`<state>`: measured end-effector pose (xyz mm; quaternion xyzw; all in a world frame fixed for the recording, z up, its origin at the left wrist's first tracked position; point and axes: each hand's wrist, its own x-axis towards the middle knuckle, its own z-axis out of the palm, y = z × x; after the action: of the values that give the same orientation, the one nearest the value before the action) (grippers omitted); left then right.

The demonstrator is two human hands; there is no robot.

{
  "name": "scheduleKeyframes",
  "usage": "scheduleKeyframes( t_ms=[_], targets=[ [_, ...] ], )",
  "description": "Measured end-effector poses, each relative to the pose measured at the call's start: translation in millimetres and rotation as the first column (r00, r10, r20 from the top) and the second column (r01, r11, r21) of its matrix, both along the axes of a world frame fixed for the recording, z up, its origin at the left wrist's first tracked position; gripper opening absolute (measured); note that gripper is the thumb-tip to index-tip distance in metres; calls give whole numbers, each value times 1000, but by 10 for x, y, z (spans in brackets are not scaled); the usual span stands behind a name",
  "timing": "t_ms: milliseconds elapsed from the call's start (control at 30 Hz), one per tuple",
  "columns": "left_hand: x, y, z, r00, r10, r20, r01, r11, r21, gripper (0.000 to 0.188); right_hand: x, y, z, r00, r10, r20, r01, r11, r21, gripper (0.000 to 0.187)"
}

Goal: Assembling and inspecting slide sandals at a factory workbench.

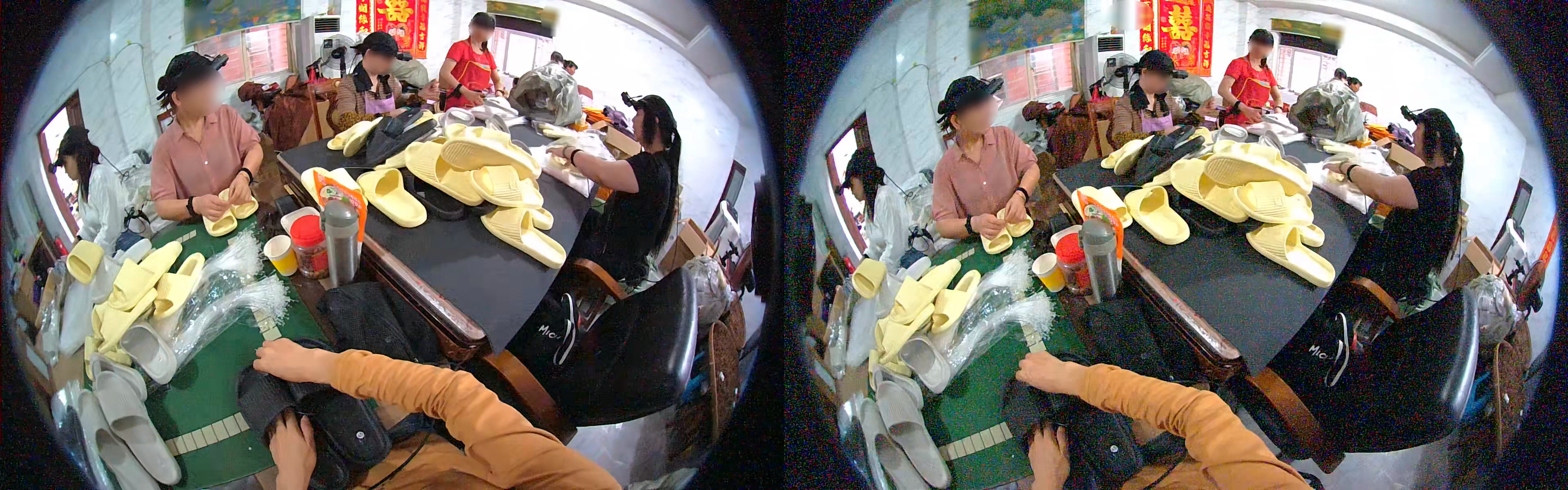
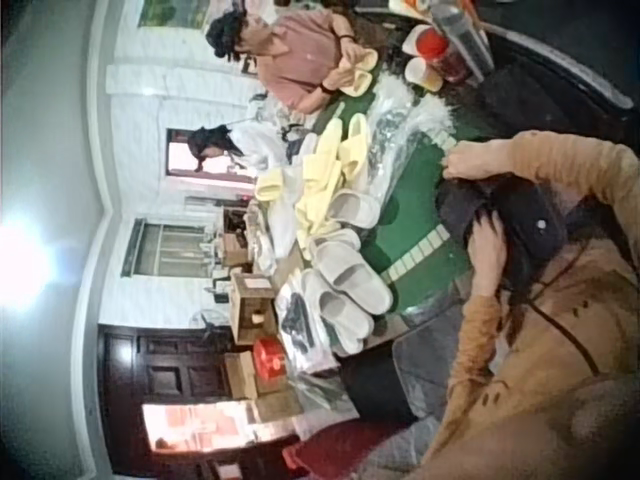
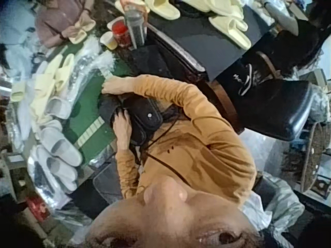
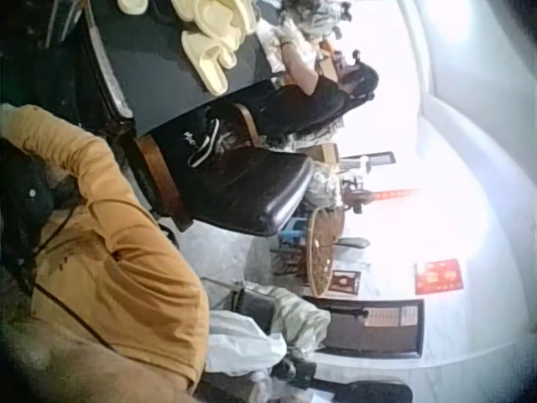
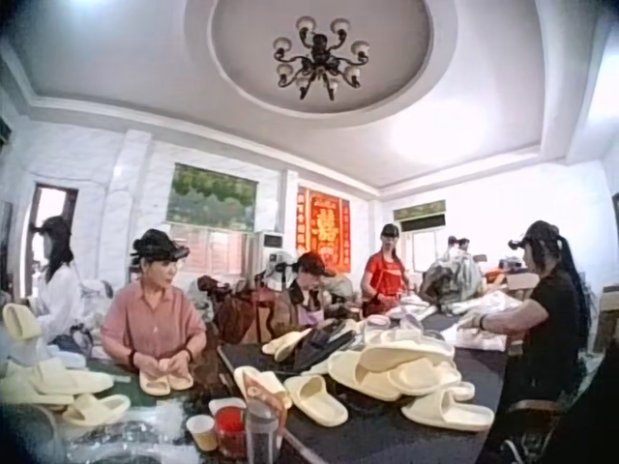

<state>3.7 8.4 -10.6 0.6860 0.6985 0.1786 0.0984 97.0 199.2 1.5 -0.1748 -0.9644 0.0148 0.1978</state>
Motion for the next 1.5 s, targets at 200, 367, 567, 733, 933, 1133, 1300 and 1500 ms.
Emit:
scheduleKeyframes(
  t_ms=[200,367,567,733,933,1133,1300,1500],
  targets=[
    [-25,-7,-9,1000,-15,11,15,1000,2,37,10,-118,116,997,-68,-39,68,998,18,12],
    [24,-51,49,998,-17,-66,25,992,125,35,93,-239,193,978,-109,-178,118,992,41,14],
    [55,-285,539,982,-186,24,163,910,382,25,216,-336,60,965,-210,-155,204,977,-56,19],
    [-245,34,845,949,-148,279,56,948,314,16,277,-365,-9,913,-231,-335,189,970,-153,14],
    [-601,697,641,879,-151,452,51,973,225,29,256,-424,39,861,-165,-481,98,982,-163,11],
    [-499,934,395,836,-143,530,62,984,169,18,268,-419,-19,829,-149,-538,73,984,-160,10],
    [-477,979,343,825,-137,548,47,984,174,13,273,-416,-20,811,-173,-559,70,977,-200,11],
    [-490,961,316,779,-98,620,2,988,153,8,280,-414,-15,789,-209,-578,54,960,-274,10]
  ],
)
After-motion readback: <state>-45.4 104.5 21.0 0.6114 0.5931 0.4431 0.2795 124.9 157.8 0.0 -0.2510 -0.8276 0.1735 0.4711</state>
